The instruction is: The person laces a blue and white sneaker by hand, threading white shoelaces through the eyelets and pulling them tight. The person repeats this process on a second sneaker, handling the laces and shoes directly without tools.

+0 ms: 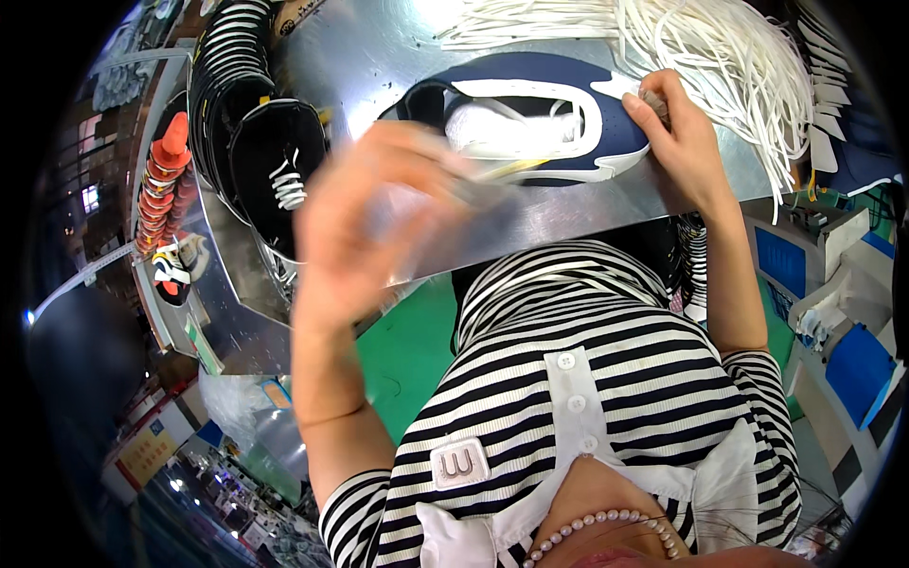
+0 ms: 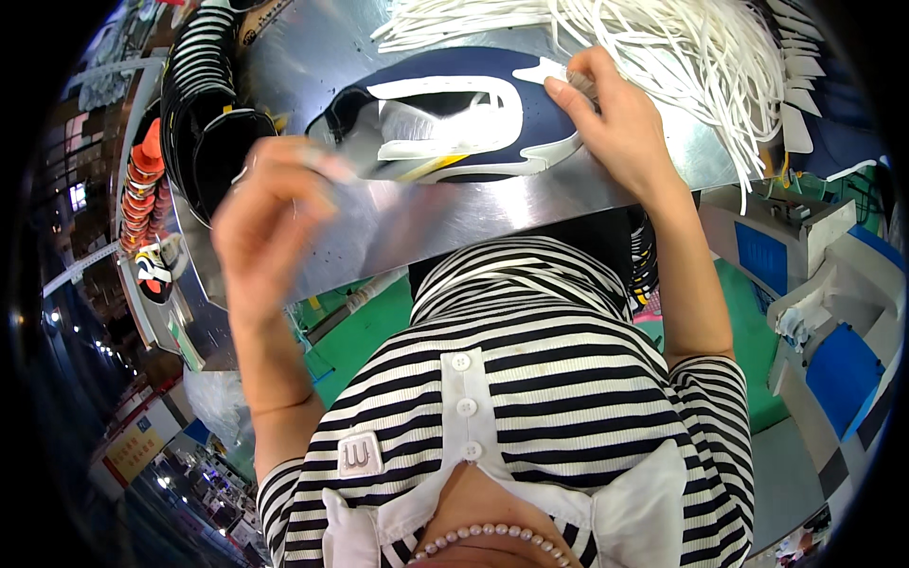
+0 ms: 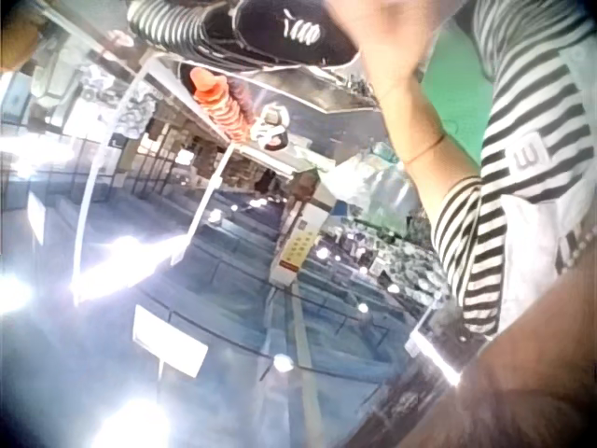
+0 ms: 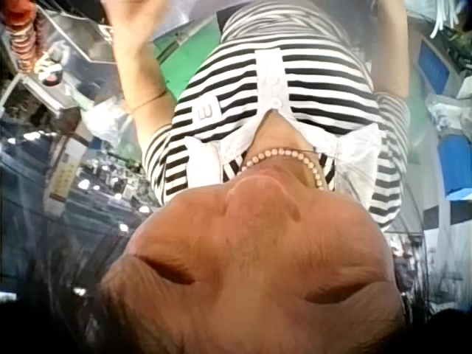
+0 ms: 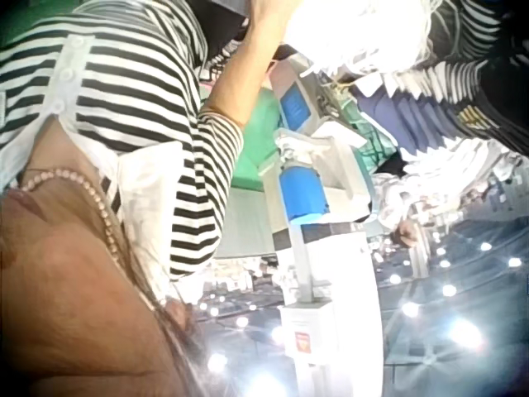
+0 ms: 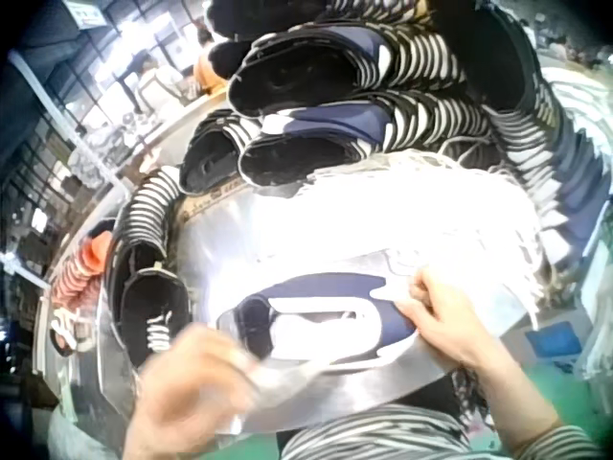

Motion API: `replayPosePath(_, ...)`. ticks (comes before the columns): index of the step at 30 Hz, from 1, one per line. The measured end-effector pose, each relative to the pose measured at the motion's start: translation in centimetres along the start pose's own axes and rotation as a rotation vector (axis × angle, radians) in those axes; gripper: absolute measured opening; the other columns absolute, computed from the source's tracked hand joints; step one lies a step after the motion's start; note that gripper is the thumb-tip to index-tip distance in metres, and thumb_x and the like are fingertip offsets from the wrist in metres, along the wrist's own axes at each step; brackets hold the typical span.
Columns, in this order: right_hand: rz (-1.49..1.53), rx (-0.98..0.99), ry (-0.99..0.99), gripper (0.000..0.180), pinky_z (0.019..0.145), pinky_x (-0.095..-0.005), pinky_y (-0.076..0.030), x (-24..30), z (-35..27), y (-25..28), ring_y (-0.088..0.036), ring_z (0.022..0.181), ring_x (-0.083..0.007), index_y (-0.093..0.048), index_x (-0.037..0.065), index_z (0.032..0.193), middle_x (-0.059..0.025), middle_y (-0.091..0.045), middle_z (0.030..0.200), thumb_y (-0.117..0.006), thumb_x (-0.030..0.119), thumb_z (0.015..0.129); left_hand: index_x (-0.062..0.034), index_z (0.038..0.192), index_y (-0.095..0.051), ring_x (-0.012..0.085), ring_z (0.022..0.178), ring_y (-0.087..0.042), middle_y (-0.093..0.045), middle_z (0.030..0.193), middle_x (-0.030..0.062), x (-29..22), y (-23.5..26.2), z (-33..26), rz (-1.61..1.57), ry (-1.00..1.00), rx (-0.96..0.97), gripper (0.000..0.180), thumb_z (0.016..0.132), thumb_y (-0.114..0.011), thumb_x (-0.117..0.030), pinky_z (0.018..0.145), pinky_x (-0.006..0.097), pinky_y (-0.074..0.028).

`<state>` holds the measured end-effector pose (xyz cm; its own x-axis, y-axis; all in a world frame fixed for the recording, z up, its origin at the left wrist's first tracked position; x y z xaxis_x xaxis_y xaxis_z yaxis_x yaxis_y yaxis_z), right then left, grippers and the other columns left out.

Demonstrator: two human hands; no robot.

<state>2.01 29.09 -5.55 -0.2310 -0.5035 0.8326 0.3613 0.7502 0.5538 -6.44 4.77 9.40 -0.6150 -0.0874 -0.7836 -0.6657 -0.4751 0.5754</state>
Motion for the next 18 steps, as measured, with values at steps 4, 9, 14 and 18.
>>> replayPosePath(4,-0.274,-0.32,0.355,0.028,0.07,-0.0345,-0.046,4.1,-0.1,2.4,-0.057,0.081,-0.0278,-0.055,0.006,0.093,-0.0056,-0.06,0.091,-0.065,0.032,0.091,-0.0019,0.086,-0.066,0.0271,0.119,-0.051,-0.058,0.129,0.0186,0.0,-1.0,3.7,0.448,-0.061,-0.258,0.007,0.081,-0.071,-0.005,0.096,0.033,-0.041)
replayPosePath(9,0.492,-0.011,0.051,0.023,0.075,-0.0235,-0.045,3.8,-0.7,0.9,-0.053,0.086,-0.006,-0.068,0.005,0.103,0.0024,-0.059,0.095,-0.074,0.015,0.084,-0.0043,0.086,-0.07,0.0232,0.103,-0.051,-0.063,0.113,0.0097,1.5,-3.6,5.2,0.442,-0.028,-0.343,0.01,0.078,-0.075,-0.007,0.09,0.033,-0.043)
replayPosePath(14,0.854,0.11,-0.143,0.014,0.057,-0.0175,-0.036,4.5,-0.2,-3.0,-0.049,0.064,-0.0016,-0.067,0.004,0.101,0.0041,-0.062,0.079,-0.068,0.013,0.09,-0.0043,0.087,-0.069,0.0265,0.094,-0.055,-0.062,0.103,0.0096,3.7,-5.4,5.9,0.212,0.112,-0.33,0.012,0.077,-0.075,-0.008,0.082,0.036,-0.045)
replayPosePath(18,0.91,0.059,-0.231,0.02,0.049,-0.0164,-0.028,2.7,0.1,-3.4,-0.042,0.056,-0.0001,-0.061,0.002,0.109,-0.0005,-0.066,0.082,-0.066,0.01,0.091,0.003,0.098,-0.066,0.0277,0.084,-0.062,-0.066,0.093,0.0126,2.9,-5.8,3.1,0.544,0.026,-0.067,0.026,0.085,-0.073,-0.018,0.075,0.036,-0.049)
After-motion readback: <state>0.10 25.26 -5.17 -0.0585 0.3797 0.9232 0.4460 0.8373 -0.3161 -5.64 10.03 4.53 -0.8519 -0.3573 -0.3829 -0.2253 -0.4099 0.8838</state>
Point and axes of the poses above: each hand's wrist, its own z-axis towards the middle knuckle, its own y-axis out of the back of the hand, x = y × z, the point moved 9 cm from there along z, towards the middle knuckle
